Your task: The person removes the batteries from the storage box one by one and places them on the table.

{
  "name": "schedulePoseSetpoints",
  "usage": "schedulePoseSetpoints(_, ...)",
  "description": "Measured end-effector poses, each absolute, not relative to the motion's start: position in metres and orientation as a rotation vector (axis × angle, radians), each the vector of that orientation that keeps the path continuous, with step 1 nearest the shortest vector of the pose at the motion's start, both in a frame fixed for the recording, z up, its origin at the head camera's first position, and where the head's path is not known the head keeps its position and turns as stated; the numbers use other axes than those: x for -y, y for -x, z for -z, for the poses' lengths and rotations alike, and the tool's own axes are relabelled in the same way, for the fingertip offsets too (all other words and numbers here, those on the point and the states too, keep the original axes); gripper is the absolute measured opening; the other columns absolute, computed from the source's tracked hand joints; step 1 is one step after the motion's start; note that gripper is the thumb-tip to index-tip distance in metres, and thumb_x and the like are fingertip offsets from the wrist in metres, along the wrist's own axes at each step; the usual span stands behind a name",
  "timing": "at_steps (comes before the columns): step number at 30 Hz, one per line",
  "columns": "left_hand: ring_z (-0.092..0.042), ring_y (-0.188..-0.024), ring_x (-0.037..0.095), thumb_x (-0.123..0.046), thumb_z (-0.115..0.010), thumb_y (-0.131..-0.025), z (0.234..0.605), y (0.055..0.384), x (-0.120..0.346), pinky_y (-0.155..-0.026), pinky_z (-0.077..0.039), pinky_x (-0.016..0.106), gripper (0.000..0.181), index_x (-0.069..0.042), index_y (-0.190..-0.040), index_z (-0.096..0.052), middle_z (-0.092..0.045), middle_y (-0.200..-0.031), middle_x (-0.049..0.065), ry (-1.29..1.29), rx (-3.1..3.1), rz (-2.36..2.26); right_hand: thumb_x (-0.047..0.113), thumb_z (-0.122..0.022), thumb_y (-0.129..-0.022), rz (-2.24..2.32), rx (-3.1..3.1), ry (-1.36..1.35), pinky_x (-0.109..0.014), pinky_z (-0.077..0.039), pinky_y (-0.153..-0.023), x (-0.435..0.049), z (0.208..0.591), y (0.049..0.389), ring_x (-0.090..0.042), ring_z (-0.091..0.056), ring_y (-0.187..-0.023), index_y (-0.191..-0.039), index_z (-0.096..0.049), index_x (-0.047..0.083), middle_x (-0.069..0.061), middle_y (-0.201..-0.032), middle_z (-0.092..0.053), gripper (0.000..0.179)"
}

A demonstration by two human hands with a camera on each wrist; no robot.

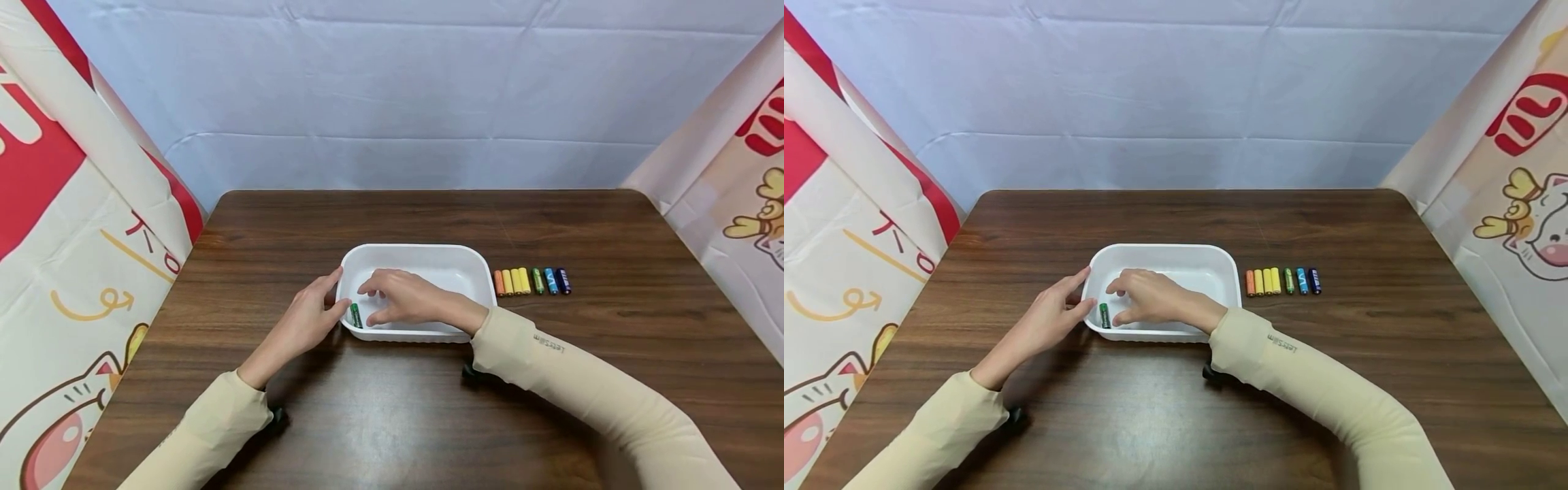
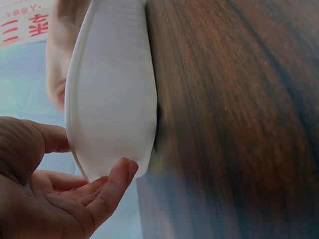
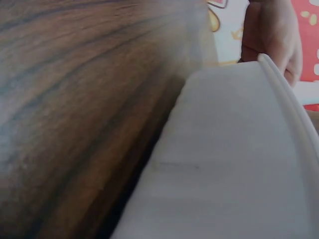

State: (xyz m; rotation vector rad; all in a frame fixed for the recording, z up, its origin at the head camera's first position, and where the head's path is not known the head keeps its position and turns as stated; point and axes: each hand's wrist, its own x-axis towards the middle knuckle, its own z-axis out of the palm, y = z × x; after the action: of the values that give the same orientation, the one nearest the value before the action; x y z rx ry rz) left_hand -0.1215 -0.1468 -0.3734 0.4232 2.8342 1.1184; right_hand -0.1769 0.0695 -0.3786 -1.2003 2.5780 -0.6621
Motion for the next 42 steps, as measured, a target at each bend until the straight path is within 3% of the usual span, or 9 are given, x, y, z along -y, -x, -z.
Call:
schedulePoseSetpoints(18,-0.065,-0.106,0.031,-0.013,-0.065,-0.100,0.374,0.122,0.147,-0.092,-0.052,0.047,0.062,0.005,-0.155,-0.041,-0.056,-0.144,0.023,-0.430,-2.840,-1.121,0.024,-0.087,-0.085,0.624,-2.651,1.199,-0.029,-0.049,-0.081,-0.059,0.396,0.171,-0.017,-0.057,-0.092,-0.129,-0.071,0.004,-0.007,-0.109,-0.067,0.051)
schedulePoseSetpoints(30,-0.064,-0.105,0.030,-0.015,-0.065,-0.101,0.374,0.121,0.146,-0.088,-0.053,0.046,0.064,0.003,-0.156,-0.040,-0.057,-0.143,0.022,-0.417,-2.829,-1.104,0.025,-0.087,-0.085,0.597,-2.666,1.232,-0.030,-0.049,-0.075,-0.058,0.399,0.170,-0.018,-0.056,-0.092,-0.129,-0.073,0.010,-0.006,-0.105,-0.063,0.049)
schedulePoseSetpoints(42,-0.066,-0.106,0.031,-0.014,-0.064,-0.102,0.373,0.121,0.147,-0.090,-0.053,0.047,0.061,0.005,-0.155,-0.041,-0.056,-0.144,0.024,-0.449,-2.841,-1.118,0.029,-0.086,-0.087,0.565,-2.661,1.242,-0.031,-0.049,-0.078,-0.056,0.402,0.171,-0.018,-0.056,-0.092,-0.131,-0.072,0.010,-0.007,-0.105,-0.062,0.050)
